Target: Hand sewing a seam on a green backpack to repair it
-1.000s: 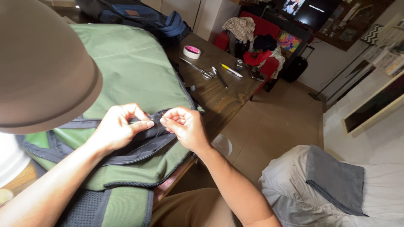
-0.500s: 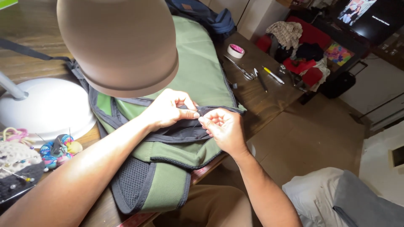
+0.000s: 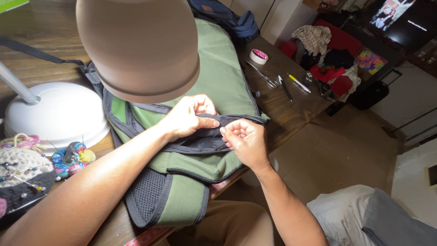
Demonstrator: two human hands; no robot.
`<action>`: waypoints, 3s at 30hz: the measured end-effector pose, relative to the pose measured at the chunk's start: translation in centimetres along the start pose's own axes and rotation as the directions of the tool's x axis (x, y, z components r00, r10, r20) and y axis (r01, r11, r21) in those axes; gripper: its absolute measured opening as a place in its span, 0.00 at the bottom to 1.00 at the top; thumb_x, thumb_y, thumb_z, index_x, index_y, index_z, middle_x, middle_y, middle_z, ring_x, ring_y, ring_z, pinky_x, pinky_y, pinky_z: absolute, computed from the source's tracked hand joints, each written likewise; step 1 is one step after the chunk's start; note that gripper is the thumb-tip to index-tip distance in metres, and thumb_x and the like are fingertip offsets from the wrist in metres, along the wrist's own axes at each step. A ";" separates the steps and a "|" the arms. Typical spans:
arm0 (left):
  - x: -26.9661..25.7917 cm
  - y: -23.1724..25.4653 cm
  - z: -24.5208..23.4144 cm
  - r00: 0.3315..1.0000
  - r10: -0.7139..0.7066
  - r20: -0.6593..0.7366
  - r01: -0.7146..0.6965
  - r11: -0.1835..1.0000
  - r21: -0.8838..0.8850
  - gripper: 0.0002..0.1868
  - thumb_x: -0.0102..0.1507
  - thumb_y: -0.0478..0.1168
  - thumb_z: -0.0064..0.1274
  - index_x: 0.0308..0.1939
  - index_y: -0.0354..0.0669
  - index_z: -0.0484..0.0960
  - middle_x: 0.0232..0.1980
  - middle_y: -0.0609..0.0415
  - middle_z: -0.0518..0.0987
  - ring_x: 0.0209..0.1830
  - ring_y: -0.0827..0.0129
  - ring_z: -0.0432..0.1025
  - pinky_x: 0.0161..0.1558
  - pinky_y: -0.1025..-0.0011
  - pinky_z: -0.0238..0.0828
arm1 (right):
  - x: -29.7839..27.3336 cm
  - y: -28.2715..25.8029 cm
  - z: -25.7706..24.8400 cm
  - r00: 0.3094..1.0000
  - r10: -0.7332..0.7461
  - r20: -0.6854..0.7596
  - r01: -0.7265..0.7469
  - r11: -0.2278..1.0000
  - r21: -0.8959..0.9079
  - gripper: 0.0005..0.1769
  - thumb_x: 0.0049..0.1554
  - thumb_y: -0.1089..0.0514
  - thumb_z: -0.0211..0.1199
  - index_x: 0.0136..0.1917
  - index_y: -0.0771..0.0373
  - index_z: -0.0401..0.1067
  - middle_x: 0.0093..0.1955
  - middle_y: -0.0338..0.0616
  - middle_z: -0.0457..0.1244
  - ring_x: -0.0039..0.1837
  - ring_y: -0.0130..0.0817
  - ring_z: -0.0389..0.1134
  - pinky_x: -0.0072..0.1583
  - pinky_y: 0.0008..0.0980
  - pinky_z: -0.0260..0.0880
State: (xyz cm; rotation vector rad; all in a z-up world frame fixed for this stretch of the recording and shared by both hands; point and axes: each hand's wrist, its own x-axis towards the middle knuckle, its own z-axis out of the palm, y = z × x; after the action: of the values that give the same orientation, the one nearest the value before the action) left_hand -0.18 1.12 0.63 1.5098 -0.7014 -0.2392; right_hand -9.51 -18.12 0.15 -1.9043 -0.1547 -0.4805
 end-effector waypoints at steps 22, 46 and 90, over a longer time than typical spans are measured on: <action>0.2 -0.6 0.4 0.998 0.022 0.066 -0.008 0.978 -0.208 0.19 0.56 0.29 0.65 0.48 0.43 0.77 0.38 0.50 0.86 0.35 0.73 0.78 0.41 0.78 0.79 | 0.4 -1.2 0.3 0.990 0.143 0.002 -0.143 0.990 0.016 0.05 0.53 0.64 0.70 0.39 0.70 0.77 0.29 0.55 0.70 0.28 0.27 0.69 0.30 0.23 0.74; -0.1 0.1 0.0 0.997 -0.053 0.064 0.063 0.982 -0.176 0.11 0.62 0.34 0.57 0.48 0.43 0.86 0.36 0.54 0.86 0.33 0.79 0.77 0.40 0.80 0.78 | 0.4 0.6 0.5 1.000 0.009 -0.027 -0.009 1.000 0.012 0.07 0.55 0.63 0.72 0.42 0.69 0.78 0.32 0.53 0.71 0.30 0.24 0.70 0.32 0.20 0.74; 1.5 -2.3 1.1 0.999 -0.010 -0.041 -0.001 0.966 -0.260 0.20 0.56 0.27 0.66 0.40 0.41 0.68 0.34 0.44 0.87 0.30 0.69 0.79 0.35 0.77 0.78 | 4.5 -7.2 0.4 0.917 -0.326 0.230 0.399 0.763 -0.509 0.08 0.55 0.59 0.58 0.33 0.54 0.72 0.35 0.39 0.67 0.43 0.45 0.73 0.49 0.41 0.73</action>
State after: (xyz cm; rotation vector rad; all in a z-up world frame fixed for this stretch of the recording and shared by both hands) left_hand 0.99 -0.76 -1.23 1.2621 -0.6072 -0.2906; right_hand -7.66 -15.54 8.08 -2.4905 -0.5307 -0.7219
